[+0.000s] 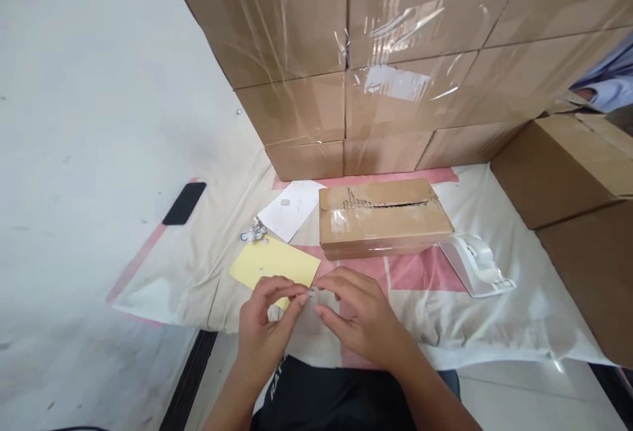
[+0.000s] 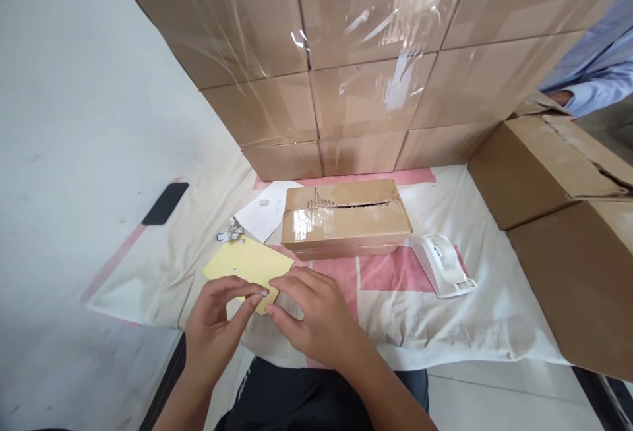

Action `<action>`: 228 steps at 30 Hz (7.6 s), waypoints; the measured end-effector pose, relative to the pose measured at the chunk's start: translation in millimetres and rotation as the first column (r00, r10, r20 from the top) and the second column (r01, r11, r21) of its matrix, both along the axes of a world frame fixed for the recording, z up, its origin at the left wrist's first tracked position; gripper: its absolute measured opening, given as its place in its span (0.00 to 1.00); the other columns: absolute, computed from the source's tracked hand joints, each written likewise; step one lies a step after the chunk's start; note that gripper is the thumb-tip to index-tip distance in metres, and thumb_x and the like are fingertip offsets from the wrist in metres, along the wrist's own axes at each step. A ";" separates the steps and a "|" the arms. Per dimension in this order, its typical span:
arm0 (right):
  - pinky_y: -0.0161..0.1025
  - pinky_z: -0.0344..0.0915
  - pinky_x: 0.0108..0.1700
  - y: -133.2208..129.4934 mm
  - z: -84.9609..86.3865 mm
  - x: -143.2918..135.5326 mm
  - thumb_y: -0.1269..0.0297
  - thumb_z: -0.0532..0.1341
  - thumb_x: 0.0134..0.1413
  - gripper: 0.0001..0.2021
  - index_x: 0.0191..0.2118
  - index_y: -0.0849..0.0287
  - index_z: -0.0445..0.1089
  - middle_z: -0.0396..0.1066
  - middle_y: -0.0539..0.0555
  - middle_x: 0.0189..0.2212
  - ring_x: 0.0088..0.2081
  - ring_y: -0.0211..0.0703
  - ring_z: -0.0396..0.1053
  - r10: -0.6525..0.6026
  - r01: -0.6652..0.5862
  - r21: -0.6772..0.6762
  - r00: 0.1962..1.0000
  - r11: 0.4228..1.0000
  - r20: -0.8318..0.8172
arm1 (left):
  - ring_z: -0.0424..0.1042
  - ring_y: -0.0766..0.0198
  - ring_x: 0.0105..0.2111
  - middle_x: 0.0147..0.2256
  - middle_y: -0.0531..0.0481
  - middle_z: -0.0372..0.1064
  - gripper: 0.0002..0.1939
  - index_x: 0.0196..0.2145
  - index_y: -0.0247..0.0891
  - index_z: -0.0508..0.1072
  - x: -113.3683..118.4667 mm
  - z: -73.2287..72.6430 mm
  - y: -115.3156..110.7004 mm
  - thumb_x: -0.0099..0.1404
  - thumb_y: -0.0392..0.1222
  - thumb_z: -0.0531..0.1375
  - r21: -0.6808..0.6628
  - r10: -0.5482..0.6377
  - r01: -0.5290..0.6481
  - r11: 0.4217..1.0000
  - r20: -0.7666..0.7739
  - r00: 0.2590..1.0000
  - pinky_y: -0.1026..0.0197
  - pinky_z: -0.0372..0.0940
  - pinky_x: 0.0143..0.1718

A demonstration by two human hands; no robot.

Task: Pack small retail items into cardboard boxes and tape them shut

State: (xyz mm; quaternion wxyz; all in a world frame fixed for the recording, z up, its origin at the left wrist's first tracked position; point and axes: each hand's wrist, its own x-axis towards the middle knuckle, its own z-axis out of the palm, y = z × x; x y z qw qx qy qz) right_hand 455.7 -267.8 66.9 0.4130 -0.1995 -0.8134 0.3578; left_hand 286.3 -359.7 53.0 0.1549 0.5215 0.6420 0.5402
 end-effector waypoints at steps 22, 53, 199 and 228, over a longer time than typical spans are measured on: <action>0.38 0.73 0.34 17.6 -37.3 37.6 0.79 0.62 0.61 0.11 0.45 0.60 0.76 0.76 0.57 0.35 0.34 0.40 0.74 -0.063 0.059 -0.025 0.842 0.998 -0.536 | 0.72 0.63 0.31 0.32 0.51 0.76 0.13 0.44 0.41 0.73 52.8 18.4 43.1 0.63 0.30 0.67 0.069 -0.376 0.416 0.907 -0.316 0.871 0.56 0.65 0.34; 0.34 0.70 0.32 15.9 -53.4 36.6 0.71 0.65 0.63 0.05 0.42 0.57 0.77 0.72 0.53 0.33 0.32 0.36 0.71 -0.065 -0.089 -0.226 0.802 0.970 -0.594 | 0.63 0.66 0.29 0.30 0.55 0.69 0.08 0.40 0.41 0.64 61.9 32.7 39.4 0.71 0.29 0.57 -0.240 -0.479 0.416 0.877 -0.380 0.791 0.60 0.58 0.35; 0.40 0.70 0.30 20.2 -62.5 34.2 0.77 0.62 0.60 0.13 0.48 0.56 0.75 0.75 0.55 0.34 0.30 0.40 0.70 -0.162 0.166 -0.023 0.908 0.986 -0.386 | 0.65 0.65 0.27 0.30 0.53 0.74 0.11 0.42 0.40 0.68 58.1 10.5 38.3 0.67 0.26 0.60 -0.152 -0.357 0.323 0.934 -0.391 0.849 0.58 0.58 0.31; 0.39 0.70 0.32 14.0 -67.1 26.0 0.83 0.61 0.56 0.15 0.45 0.58 0.74 0.73 0.53 0.32 0.31 0.39 0.70 -0.182 0.176 -0.051 0.917 0.983 -0.354 | 0.62 0.64 0.29 0.31 0.55 0.65 0.06 0.38 0.42 0.58 49.6 13.2 45.5 0.72 0.32 0.53 -0.365 -0.461 0.319 0.875 -0.425 0.779 0.59 0.57 0.34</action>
